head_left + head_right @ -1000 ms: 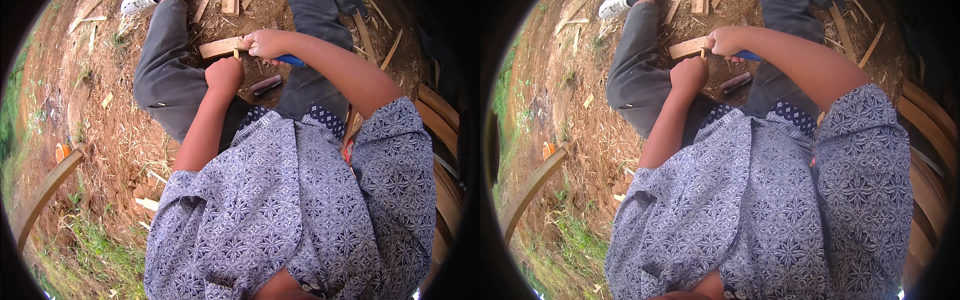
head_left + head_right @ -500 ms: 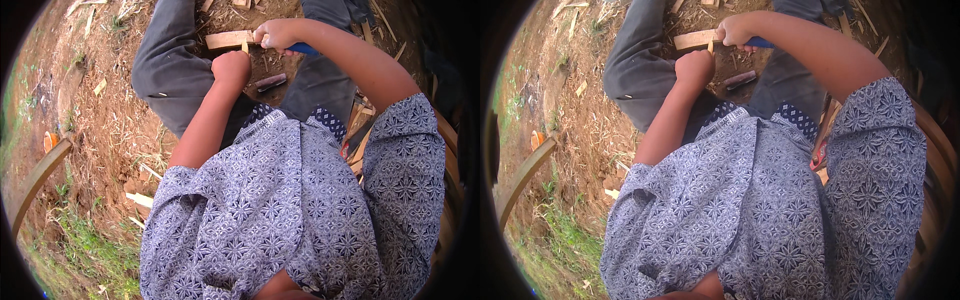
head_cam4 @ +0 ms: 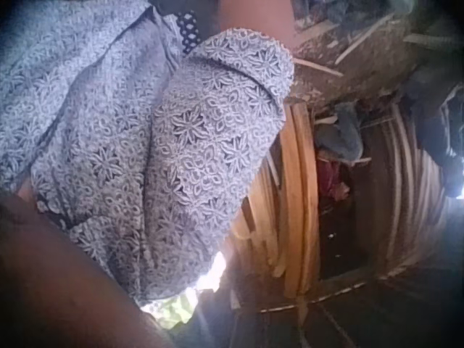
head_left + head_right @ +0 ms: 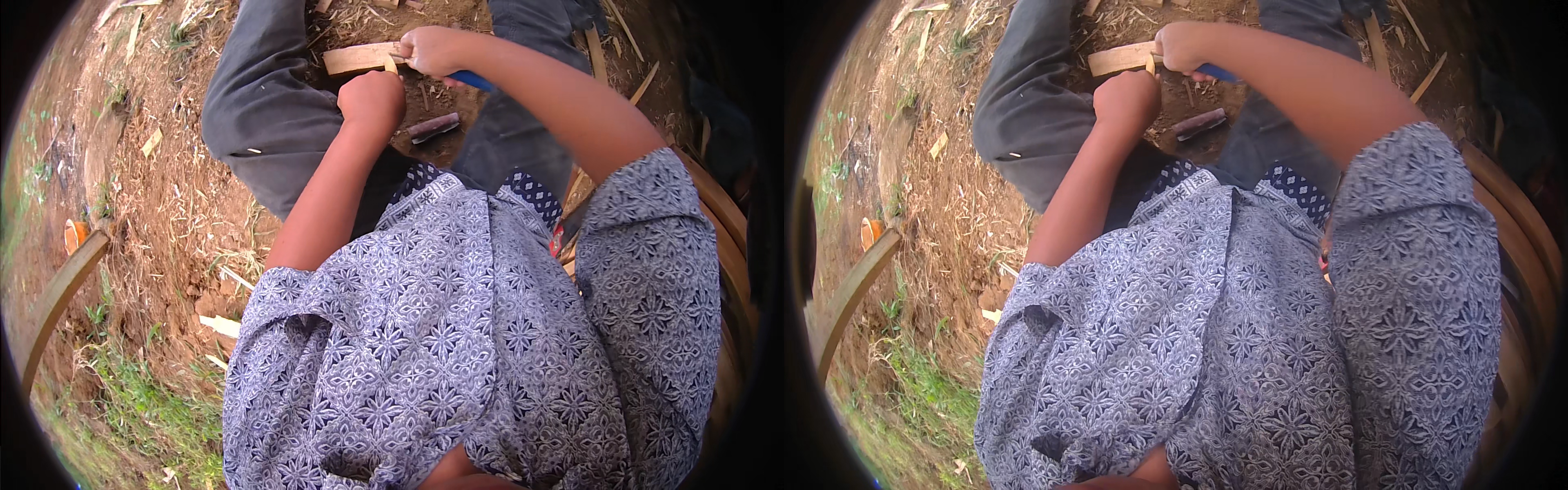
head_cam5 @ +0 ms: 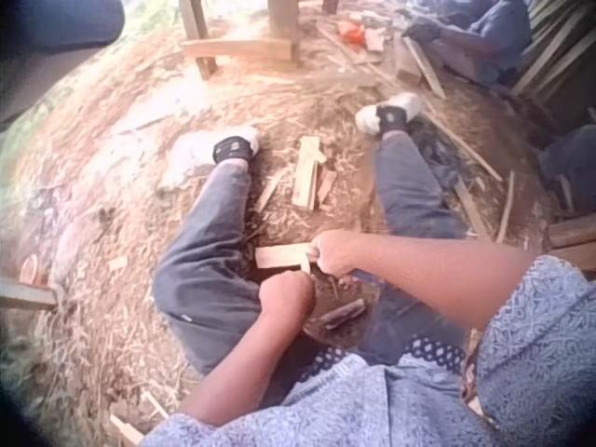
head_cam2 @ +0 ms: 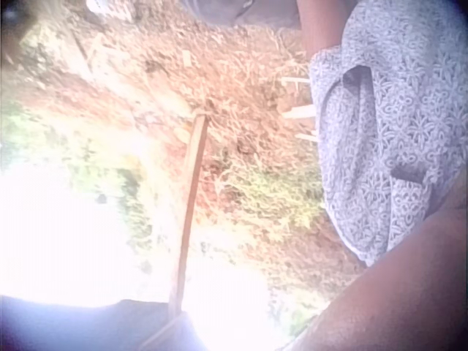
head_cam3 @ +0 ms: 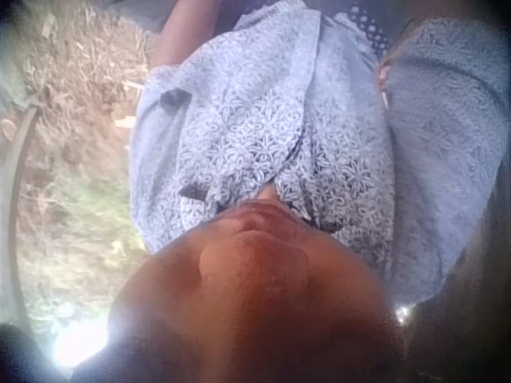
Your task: The person sits on the ground and uses a chisel and hammer to carve a small piece of wood. They repeatedly strike the chisel to shape the wood, occasionally pausing to inspect the progress and adjust the tool.
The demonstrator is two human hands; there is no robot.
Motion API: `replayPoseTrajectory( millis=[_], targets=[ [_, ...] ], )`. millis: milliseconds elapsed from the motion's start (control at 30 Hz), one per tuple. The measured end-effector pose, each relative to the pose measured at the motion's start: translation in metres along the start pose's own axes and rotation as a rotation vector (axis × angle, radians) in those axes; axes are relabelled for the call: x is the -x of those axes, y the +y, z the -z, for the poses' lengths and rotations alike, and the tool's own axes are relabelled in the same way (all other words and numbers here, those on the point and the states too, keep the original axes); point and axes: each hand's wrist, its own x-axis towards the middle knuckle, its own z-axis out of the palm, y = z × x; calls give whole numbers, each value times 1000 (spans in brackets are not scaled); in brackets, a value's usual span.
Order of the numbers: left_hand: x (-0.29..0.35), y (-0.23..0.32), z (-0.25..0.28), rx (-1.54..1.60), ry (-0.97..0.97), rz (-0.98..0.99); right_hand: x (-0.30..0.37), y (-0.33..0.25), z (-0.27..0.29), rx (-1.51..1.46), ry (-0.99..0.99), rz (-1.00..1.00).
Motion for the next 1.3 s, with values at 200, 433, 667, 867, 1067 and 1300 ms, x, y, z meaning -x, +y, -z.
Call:
replayPoseTrajectory(
  millis=[200,433,667,867,1067,1300],
  targets=[
    [3,-8,-9,53,100,36,-10,23,-12,-186,106,15],
    [9,-4,-4,53,73,94,6,60,-48,-509,180,107],
    [7,-13,-13,31,128,98,32,68,-84,-861,228,155],
    [-2,-29,-15,91,289,60,31,75,-73,-1178,75,97],
    [-30,-63,-12,199,491,-64,40,72,-91,-668,381,200],
    [-69,-103,2,47,264,-248,84,77,-79,-377,880,341]
  ],
)
